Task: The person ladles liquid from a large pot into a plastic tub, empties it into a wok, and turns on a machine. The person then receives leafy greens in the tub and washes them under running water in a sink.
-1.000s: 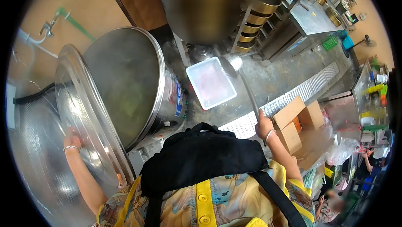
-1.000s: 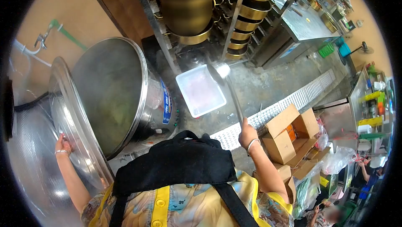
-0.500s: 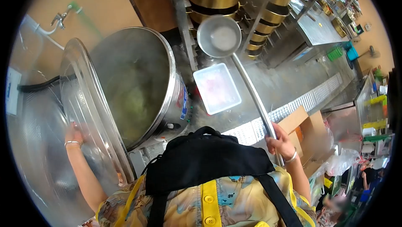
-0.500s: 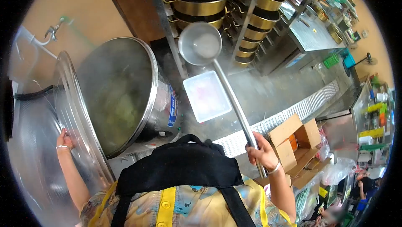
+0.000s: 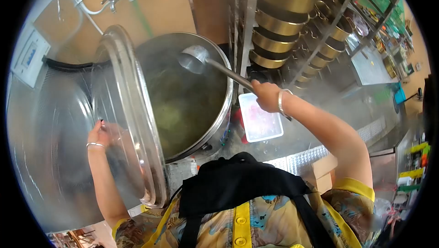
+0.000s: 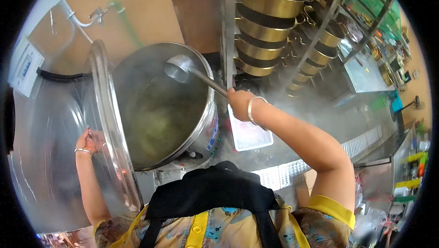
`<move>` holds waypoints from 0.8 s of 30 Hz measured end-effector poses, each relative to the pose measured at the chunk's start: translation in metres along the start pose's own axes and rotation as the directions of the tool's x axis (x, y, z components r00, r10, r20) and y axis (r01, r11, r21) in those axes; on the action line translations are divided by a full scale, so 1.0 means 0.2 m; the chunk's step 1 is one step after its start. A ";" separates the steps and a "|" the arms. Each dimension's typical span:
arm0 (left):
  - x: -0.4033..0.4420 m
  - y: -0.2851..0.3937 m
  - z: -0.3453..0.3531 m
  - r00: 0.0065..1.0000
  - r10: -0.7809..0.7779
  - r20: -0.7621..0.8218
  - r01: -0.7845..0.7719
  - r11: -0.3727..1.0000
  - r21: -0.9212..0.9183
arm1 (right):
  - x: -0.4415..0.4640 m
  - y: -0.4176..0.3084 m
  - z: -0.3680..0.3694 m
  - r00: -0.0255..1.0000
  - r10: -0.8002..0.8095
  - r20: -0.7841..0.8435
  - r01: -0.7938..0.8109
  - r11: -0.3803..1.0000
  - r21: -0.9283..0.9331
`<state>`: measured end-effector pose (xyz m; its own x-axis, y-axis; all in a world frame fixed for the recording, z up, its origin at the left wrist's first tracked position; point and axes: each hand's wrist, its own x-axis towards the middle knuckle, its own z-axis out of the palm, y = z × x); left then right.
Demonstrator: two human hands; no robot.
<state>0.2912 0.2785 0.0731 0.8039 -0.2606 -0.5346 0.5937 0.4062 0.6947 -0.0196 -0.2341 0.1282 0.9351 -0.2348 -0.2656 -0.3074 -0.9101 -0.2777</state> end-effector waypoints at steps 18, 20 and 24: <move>-0.10 -0.06 0.14 0.980 0.176 -0.091 -0.175 0.984 0.012 | -0.18 -0.13 0.01 0.842 -0.404 0.359 -0.452 -0.163 0.877; -0.11 -0.06 0.15 0.978 0.183 -0.099 -0.179 0.983 0.044 | -0.30 -0.12 -0.04 0.843 -0.433 0.318 -0.444 -0.228 0.867; -0.11 -0.05 0.14 0.984 0.159 -0.075 -0.157 0.987 0.029 | -0.59 -0.11 -0.16 0.902 -0.261 0.343 -0.388 -0.144 0.910</move>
<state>0.2688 0.2554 0.0911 0.8829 -0.1262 -0.4522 0.4609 0.4169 0.7835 -0.1179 -0.1981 0.1954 0.8632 0.1433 -0.4841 -0.4794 0.5331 -0.6971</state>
